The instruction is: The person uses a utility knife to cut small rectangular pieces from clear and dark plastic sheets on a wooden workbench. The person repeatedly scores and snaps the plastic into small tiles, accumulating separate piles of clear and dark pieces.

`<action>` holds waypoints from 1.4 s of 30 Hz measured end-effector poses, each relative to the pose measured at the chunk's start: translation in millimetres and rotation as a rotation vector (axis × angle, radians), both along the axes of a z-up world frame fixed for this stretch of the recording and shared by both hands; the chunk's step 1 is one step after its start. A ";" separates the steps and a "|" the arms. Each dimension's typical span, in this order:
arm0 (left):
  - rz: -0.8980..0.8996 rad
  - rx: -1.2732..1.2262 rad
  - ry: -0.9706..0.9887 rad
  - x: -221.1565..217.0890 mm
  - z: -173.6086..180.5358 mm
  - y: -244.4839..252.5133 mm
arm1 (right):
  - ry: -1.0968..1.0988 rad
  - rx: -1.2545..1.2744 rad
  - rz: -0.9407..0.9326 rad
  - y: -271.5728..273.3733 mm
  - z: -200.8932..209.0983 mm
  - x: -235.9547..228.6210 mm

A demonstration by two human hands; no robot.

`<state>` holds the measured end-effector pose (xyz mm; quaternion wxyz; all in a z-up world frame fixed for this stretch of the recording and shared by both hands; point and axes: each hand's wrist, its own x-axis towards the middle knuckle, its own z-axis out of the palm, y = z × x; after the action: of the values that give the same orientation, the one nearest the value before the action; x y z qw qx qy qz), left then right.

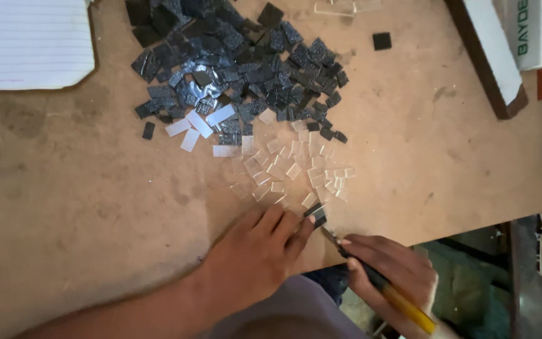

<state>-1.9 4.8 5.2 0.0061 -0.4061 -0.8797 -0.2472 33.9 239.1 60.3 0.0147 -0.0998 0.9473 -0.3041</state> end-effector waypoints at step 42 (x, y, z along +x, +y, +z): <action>-0.004 -0.062 -0.016 -0.8 -0.4 1.3 | 0.145 -0.049 0.191 -8.0 -7.9 -18.5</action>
<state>-2.6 6.1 4.8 -0.0142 -0.4060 -0.8861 -0.2233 15.4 231.2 52.4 -0.0272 -0.2116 0.9243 -0.3163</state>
